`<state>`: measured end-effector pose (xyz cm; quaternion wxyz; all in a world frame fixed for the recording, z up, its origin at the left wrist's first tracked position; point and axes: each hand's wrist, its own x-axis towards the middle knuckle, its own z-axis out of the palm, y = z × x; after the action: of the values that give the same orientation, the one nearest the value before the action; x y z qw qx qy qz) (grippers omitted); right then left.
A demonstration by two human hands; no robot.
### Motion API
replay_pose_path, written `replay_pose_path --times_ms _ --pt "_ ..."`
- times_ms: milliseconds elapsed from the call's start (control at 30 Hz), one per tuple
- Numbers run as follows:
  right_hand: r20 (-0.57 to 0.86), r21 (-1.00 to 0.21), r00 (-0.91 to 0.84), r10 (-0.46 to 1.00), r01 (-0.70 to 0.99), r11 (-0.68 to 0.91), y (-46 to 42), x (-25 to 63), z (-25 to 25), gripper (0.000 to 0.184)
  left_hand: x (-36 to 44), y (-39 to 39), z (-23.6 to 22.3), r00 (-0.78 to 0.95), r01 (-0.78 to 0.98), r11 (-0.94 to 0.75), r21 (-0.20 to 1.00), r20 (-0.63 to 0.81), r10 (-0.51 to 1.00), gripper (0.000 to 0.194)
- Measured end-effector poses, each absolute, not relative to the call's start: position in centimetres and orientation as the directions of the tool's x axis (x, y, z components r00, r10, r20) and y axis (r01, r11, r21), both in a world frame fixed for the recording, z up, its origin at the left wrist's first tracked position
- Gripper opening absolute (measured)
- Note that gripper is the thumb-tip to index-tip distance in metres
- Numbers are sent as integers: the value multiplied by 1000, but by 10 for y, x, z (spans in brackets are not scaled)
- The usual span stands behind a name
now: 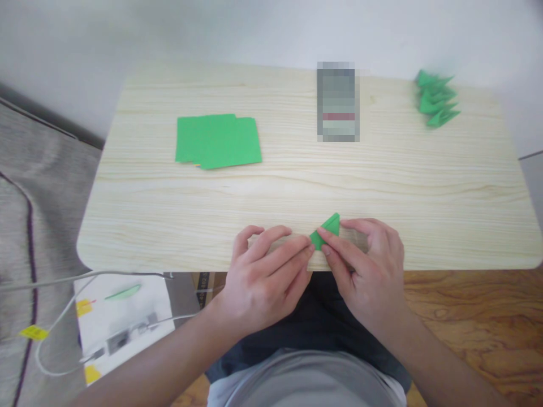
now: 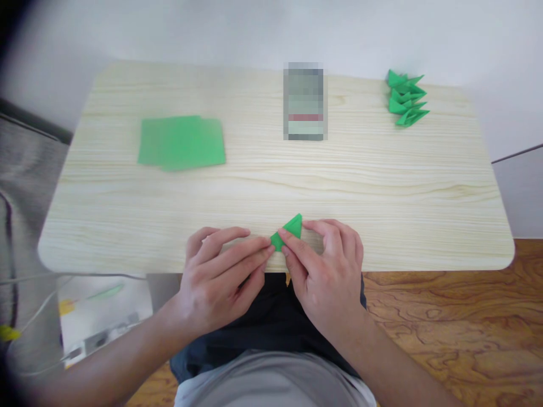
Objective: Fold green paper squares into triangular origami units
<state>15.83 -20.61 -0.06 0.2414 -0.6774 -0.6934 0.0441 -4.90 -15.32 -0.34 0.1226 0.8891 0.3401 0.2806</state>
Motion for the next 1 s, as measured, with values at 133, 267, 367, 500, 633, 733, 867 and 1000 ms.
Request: replay_pose_path --times_ms 133,267,367,500,633,733,867,1000 --pt "290 -405 69 954 912 57 -205 155 -1 31 -57 -157 -4 654 534 -764 362 394 645 40" --pt "317 -423 114 941 905 33 -203 151 -3 26 -61 -159 -7 666 550 -772 319 390 636 44" --pt "338 -439 123 933 897 41 -203 151 -6 25 -63 -161 -9 660 562 -770 302 398 637 48" --pt "384 -468 123 915 880 78 -206 156 -11 22 -61 -164 -9 641 580 -752 312 395 658 48" --pt "418 -483 111 902 868 117 -209 162 -14 19 -59 -166 -10 604 595 -724 349 400 689 47" --pt "417 -491 104 903 862 128 -211 165 -14 18 -59 -168 -13 557 616 -690 381 409 723 45" --pt "409 -499 103 907 857 128 -212 165 -14 18 -60 -174 -15 495 646 -643 412 414 764 40" --pt "397 -498 84 914 856 137 -212 166 -12 20 -57 -176 -10 453 656 -600 458 397 798 29"
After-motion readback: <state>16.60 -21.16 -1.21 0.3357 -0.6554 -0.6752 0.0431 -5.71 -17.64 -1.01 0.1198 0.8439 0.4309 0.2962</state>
